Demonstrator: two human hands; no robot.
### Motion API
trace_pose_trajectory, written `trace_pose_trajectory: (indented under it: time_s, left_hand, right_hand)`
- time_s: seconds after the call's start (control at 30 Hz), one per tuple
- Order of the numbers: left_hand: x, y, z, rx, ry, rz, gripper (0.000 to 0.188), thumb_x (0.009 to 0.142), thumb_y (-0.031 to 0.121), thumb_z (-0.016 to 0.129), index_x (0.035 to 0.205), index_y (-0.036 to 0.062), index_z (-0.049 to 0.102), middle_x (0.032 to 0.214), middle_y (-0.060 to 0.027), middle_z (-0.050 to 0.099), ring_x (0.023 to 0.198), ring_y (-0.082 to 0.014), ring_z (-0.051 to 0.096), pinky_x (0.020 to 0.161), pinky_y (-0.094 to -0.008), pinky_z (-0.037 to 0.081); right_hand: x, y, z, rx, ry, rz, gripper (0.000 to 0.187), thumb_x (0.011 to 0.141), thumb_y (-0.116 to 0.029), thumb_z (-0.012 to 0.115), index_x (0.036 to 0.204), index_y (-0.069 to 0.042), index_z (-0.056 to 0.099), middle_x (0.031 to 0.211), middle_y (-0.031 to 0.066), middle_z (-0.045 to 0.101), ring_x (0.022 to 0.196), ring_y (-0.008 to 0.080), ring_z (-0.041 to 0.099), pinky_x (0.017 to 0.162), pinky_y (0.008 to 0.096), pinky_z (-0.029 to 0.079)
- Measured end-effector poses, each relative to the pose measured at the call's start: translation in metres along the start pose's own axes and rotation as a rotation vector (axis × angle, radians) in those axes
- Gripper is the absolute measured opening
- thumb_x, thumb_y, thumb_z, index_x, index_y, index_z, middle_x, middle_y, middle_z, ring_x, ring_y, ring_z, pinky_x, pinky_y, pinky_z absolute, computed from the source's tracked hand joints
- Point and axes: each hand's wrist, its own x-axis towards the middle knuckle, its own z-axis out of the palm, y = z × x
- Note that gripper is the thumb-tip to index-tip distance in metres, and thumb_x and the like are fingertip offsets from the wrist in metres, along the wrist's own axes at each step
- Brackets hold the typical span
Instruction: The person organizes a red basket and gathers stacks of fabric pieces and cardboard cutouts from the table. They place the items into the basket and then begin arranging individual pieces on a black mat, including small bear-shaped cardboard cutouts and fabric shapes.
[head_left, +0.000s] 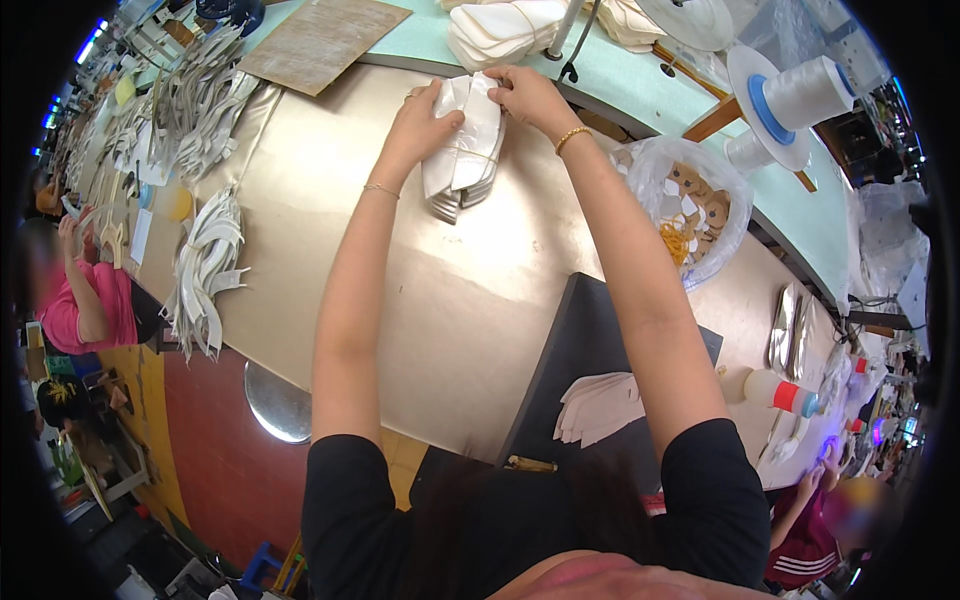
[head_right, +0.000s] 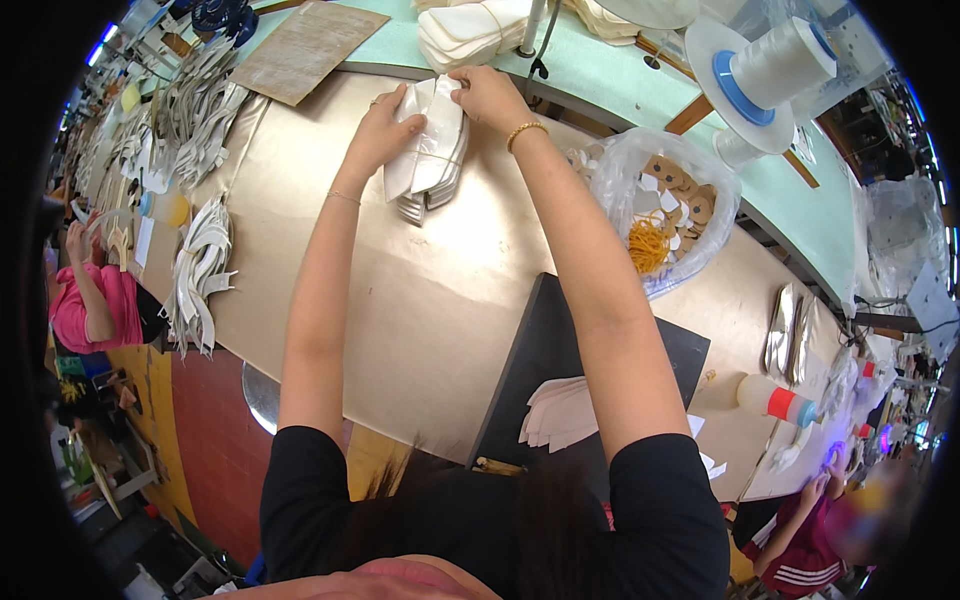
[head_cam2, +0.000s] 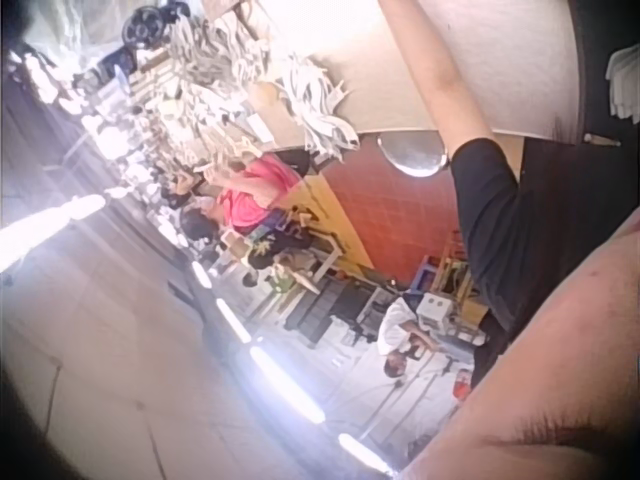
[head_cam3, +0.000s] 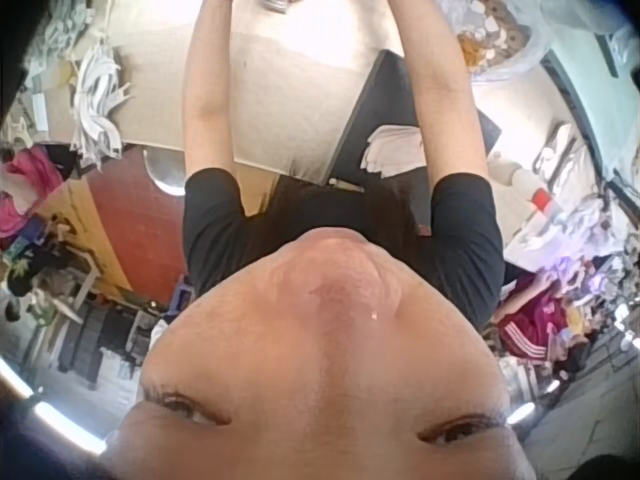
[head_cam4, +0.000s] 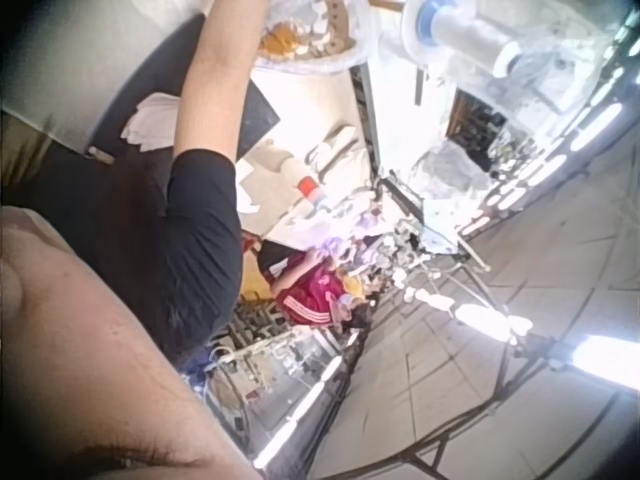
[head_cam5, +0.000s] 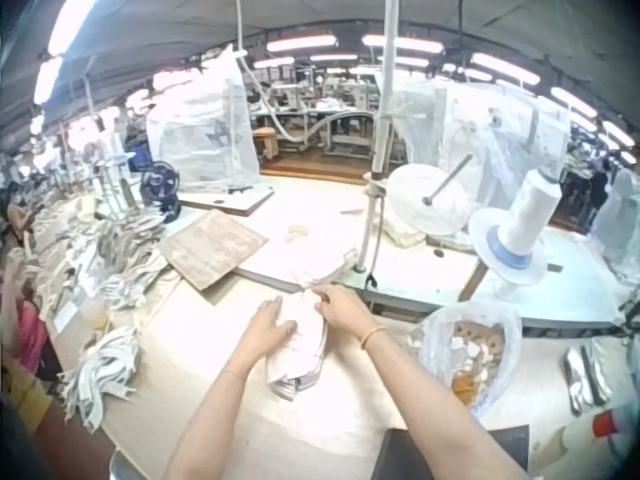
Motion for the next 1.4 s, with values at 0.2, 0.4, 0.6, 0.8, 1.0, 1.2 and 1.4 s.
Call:
trace_pose_trajectory:
  time_s: [0.2, 0.4, 0.6, 0.8, 1.0, 1.2, 1.4]
  left_hand:
    - [-0.003, -0.003, 0.007, -0.251, 0.048, -0.031, 0.086, 0.091, 0.036, 0.063, 0.151, -0.0081, 0.020, 0.147, -0.0295, 0.039, 0.138, -0.0350, 0.039, 0.111, -0.0337, 0.034]
    - [-0.006, -0.001, 0.011, -0.391, -0.076, -0.057, 0.080, 0.100, 0.039, 0.051, 0.153, -0.0045, 0.012, 0.158, -0.0263, 0.022, 0.148, -0.0310, 0.022, 0.117, -0.0308, 0.022]
    - [-0.010, 0.013, -0.006, -0.354, -0.146, -0.232, 0.086, 0.097, 0.047, 0.052, 0.153, -0.0042, 0.013, 0.151, -0.0246, 0.035, 0.139, -0.0330, 0.037, 0.107, -0.0371, 0.038]
    - [-0.025, 0.014, -0.019, -0.644, -0.316, -0.600, 0.082, 0.091, 0.044, 0.066, 0.146, -0.0057, 0.030, 0.133, -0.0186, 0.053, 0.121, -0.0273, 0.054, 0.091, -0.0388, 0.051]
    - [-0.067, 0.042, -0.015, -1.020, -0.126, -0.261, 0.076, 0.082, 0.021, 0.079, 0.139, -0.0048, 0.036, 0.130, -0.0174, 0.055, 0.112, -0.0266, 0.060, 0.090, -0.0356, 0.053]
    - [-0.134, 0.075, -0.031, -0.792, 0.027, 0.071, 0.097, 0.068, 0.016, 0.089, 0.139, 0.0056, 0.024, 0.126, -0.0141, 0.051, 0.120, -0.0265, 0.053, 0.093, -0.0368, 0.052]
    - [-0.180, 0.087, -0.017, -0.950, -0.151, -0.098, 0.086, 0.068, 0.016, 0.087, 0.139, 0.0017, 0.040, 0.125, -0.0141, 0.056, 0.114, -0.0248, 0.058, 0.096, -0.0373, 0.052]
  right_hand:
    - [-0.001, 0.009, 0.007, -0.162, 0.095, -0.120, 0.049, 0.088, -0.021, 0.066, 0.132, 0.000, 0.058, 0.100, 0.0166, 0.070, 0.087, 0.0222, 0.065, 0.084, 0.0344, 0.050]
    - [-0.013, 0.022, 0.040, 0.307, 0.153, 0.009, 0.079, 0.092, -0.042, 0.058, 0.146, 0.009, 0.031, 0.148, 0.0350, 0.034, 0.139, 0.0397, 0.037, 0.113, 0.0373, 0.033]
    - [-0.027, 0.014, 0.038, 0.437, 0.122, 0.195, 0.087, 0.093, -0.052, 0.052, 0.150, 0.006, 0.022, 0.149, 0.0311, 0.035, 0.136, 0.0400, 0.041, 0.110, 0.0404, 0.037]
    - [-0.045, -0.005, 0.028, 0.370, -0.182, 0.388, 0.080, 0.092, -0.048, 0.062, 0.143, 0.005, 0.032, 0.137, 0.0214, 0.049, 0.124, 0.0266, 0.052, 0.105, 0.0389, 0.042]
    - [-0.086, -0.039, 0.017, 0.761, 0.003, 0.030, 0.093, 0.082, -0.046, 0.076, 0.146, -0.001, 0.026, 0.138, 0.0207, 0.046, 0.128, 0.0282, 0.047, 0.106, 0.0377, 0.041]
    - [-0.164, -0.056, 0.006, 0.783, -0.039, -0.387, 0.121, 0.073, -0.064, 0.076, 0.155, -0.007, 0.007, 0.150, 0.0215, 0.028, 0.142, 0.0285, 0.029, 0.115, 0.0404, 0.029]
    - [-0.213, -0.070, 0.004, 0.728, -0.141, -0.140, 0.117, 0.081, -0.068, 0.065, 0.150, 0.007, 0.009, 0.152, 0.0266, 0.024, 0.144, 0.0338, 0.026, 0.116, 0.0397, 0.026]
